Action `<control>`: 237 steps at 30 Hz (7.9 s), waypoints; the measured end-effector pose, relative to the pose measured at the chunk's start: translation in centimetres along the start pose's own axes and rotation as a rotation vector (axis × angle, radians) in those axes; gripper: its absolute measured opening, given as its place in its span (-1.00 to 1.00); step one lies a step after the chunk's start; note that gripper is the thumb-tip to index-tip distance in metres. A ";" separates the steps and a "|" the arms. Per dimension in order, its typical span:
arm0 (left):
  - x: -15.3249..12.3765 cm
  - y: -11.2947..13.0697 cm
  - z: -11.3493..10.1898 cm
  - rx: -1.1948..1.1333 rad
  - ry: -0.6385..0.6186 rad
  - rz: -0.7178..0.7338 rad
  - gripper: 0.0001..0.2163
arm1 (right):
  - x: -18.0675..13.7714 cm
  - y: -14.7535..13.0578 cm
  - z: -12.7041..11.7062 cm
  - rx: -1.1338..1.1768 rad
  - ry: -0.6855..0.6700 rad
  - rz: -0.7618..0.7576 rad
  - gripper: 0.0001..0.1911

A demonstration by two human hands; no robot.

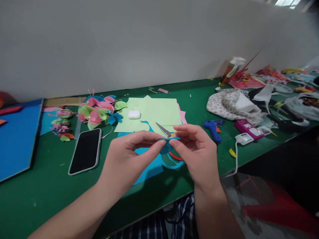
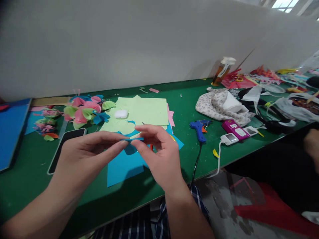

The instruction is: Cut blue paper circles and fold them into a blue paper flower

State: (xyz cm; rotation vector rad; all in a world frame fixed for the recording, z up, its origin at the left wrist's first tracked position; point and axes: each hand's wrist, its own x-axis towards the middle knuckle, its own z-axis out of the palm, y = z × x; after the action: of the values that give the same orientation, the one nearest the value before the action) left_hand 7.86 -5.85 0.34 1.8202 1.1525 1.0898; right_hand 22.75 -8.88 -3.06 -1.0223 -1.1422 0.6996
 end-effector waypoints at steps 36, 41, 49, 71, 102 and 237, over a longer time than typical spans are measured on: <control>2.1 -3.0 -1.3 0.561 -0.088 0.883 -0.60 | 1.4 1.3 -0.5 0.456 -0.035 0.448 -0.88; 2.1 -3.5 -0.2 0.483 0.083 0.981 -0.76 | 1.3 1.4 0.0 0.508 -0.156 0.528 -0.84; 1.5 -2.6 0.4 -0.205 -0.020 0.078 -0.97 | 0.7 1.0 0.3 -0.065 -0.003 0.041 -0.90; 1.0 -1.7 0.6 -0.175 0.020 0.035 -0.97 | 0.3 0.8 0.5 -0.174 -0.132 0.045 -0.97; 0.7 -1.5 0.2 -0.009 -0.031 0.170 -0.89 | 0.0 -0.1 -0.2 -0.514 -0.091 -0.190 -0.87; 0.5 -0.5 -0.8 0.018 -0.076 0.352 -0.92 | -0.5 -0.9 -0.5 -0.308 0.019 -0.365 -0.79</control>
State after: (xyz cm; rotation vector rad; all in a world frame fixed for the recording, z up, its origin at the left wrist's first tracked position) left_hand 7.12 -5.09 0.38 2.1123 0.8178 1.1940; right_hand 23.05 -9.76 -2.48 -1.0336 -1.4024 0.2268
